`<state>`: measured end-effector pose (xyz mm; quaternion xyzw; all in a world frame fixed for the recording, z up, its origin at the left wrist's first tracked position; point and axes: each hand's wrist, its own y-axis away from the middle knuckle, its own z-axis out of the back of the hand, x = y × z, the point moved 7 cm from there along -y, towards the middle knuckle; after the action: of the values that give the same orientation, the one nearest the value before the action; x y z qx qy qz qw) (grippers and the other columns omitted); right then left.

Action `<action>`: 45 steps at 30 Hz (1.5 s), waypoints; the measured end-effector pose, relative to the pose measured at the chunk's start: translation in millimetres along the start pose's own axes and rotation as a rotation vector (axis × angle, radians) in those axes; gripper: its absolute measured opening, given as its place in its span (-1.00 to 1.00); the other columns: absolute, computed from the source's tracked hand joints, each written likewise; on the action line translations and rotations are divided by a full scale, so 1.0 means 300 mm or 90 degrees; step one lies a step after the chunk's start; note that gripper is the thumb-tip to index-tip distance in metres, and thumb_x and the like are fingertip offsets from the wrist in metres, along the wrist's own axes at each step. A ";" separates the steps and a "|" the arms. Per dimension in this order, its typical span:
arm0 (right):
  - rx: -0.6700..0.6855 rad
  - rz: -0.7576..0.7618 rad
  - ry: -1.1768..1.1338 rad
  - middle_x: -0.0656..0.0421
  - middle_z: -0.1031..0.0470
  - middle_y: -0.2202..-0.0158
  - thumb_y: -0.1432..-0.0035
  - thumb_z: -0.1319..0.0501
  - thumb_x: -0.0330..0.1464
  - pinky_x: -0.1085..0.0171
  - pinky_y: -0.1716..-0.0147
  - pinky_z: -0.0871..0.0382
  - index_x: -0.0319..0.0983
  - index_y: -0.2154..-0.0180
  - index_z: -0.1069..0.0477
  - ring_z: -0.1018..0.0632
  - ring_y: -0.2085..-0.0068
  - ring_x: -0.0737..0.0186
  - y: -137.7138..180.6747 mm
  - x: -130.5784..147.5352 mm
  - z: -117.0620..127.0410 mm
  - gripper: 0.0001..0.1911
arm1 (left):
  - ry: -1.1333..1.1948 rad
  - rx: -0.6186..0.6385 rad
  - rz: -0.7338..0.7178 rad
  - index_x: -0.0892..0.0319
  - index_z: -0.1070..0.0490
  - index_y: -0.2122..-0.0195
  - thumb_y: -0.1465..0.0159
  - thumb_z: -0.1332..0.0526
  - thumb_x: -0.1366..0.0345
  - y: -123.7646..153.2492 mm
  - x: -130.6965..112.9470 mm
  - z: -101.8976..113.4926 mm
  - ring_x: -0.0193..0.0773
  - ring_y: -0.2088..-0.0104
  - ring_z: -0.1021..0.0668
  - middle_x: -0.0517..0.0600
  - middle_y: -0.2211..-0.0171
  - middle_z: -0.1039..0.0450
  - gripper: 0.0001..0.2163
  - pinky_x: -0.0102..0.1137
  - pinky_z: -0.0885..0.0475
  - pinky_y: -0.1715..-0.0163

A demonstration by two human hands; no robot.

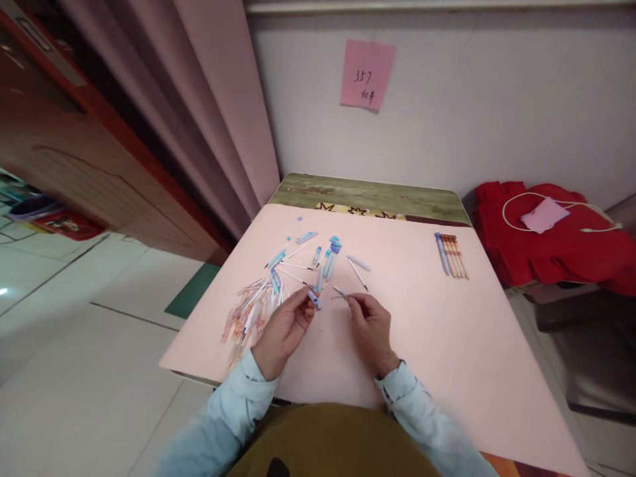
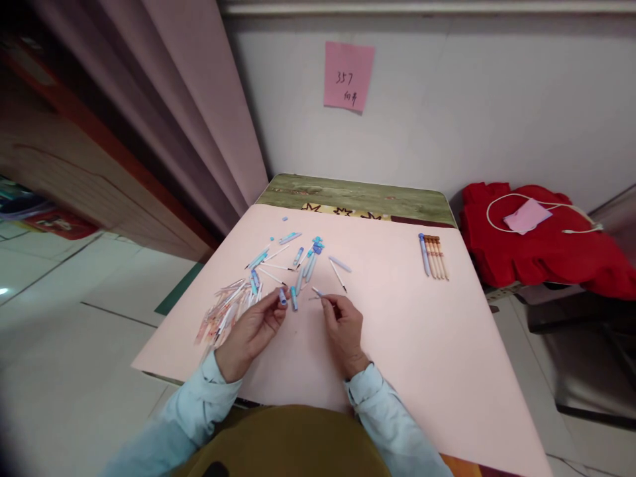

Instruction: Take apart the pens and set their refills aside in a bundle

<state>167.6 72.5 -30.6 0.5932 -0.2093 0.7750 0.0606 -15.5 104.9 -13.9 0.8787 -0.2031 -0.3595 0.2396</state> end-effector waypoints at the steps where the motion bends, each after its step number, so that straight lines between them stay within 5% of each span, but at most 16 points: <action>1: -0.013 0.011 0.031 0.16 -0.57 0.32 -0.26 -0.20 -0.29 0.32 0.32 -0.42 -0.22 0.22 -0.53 -0.54 0.33 0.27 -0.008 -0.003 0.012 -0.82 | 0.004 0.012 -0.036 0.38 -0.47 0.22 -0.31 -0.17 0.49 0.012 -0.033 -0.012 -0.51 0.54 -0.46 0.02 0.41 -0.47 -0.89 -0.66 -0.40 0.59; 5: 0.040 0.102 0.209 0.17 -0.54 0.28 -0.28 -0.17 -0.34 0.36 0.36 -0.35 -0.16 0.19 -0.55 -0.52 0.35 0.32 -0.023 0.021 -0.016 -0.83 | 0.048 0.038 -0.060 0.37 -0.46 0.21 -0.36 -0.11 0.46 0.039 -0.104 -0.036 -0.50 0.53 -0.47 0.04 0.39 -0.47 -0.85 -0.67 -0.38 0.63; 9: 0.108 0.206 0.443 0.15 -0.54 0.26 -0.30 -0.17 -0.39 0.34 0.37 -0.24 -0.11 0.14 -0.55 -0.51 0.28 0.27 -0.016 0.054 -0.103 -0.81 | 0.063 -0.024 0.035 0.38 -0.41 0.32 -0.37 -0.08 0.47 0.022 -0.049 -0.007 -0.52 0.58 -0.43 0.02 0.44 -0.43 -0.83 -0.67 -0.37 0.65; 13: 0.120 0.242 0.564 0.15 -0.50 0.36 -0.31 -0.17 -0.39 0.30 0.39 -0.16 -0.17 0.31 -0.53 -0.46 0.33 0.25 -0.013 0.050 -0.145 -0.82 | 0.066 -0.004 0.074 0.37 -0.40 0.29 -0.37 -0.09 0.44 0.006 0.010 -0.001 -0.51 0.57 -0.44 0.01 0.44 -0.42 -0.86 -0.66 -0.38 0.66; 23: 0.072 0.258 0.485 0.15 -0.52 0.32 -0.39 -0.06 -0.36 0.33 0.36 -0.17 -0.21 0.26 -0.45 -0.48 0.32 0.29 0.015 0.070 -0.101 -0.78 | 0.096 -0.026 0.105 0.38 -0.39 0.29 -0.37 -0.10 0.44 0.014 0.048 0.037 -0.52 0.59 -0.43 0.02 0.46 -0.41 -0.87 -0.67 -0.41 0.65; 38: 0.194 0.257 0.503 0.18 -0.50 0.34 -0.31 -0.18 -0.38 0.33 0.35 -0.19 -0.18 0.34 -0.46 -0.48 0.28 0.26 0.058 0.058 -0.131 -0.85 | 0.078 -0.074 0.077 0.38 -0.42 0.33 -0.34 -0.13 0.50 0.043 0.114 0.064 -0.48 0.61 -0.50 0.06 0.47 -0.49 -0.88 -0.65 -0.48 0.60; 45: 0.100 0.186 0.458 0.17 -0.52 0.28 -0.33 -0.15 -0.37 0.33 0.34 -0.20 -0.17 0.21 -0.52 -0.50 0.27 0.26 0.017 0.043 -0.042 -0.84 | 0.090 -0.117 0.026 0.36 -0.39 0.34 -0.33 -0.13 0.51 0.043 0.074 0.086 -0.46 0.59 -0.51 0.04 0.48 -0.49 -0.89 -0.63 -0.50 0.59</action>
<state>150.9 70.9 -22.2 0.2509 -0.1969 0.9474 -0.0263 -22.0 75.7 -34.5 0.8718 -0.1699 -0.3088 0.3401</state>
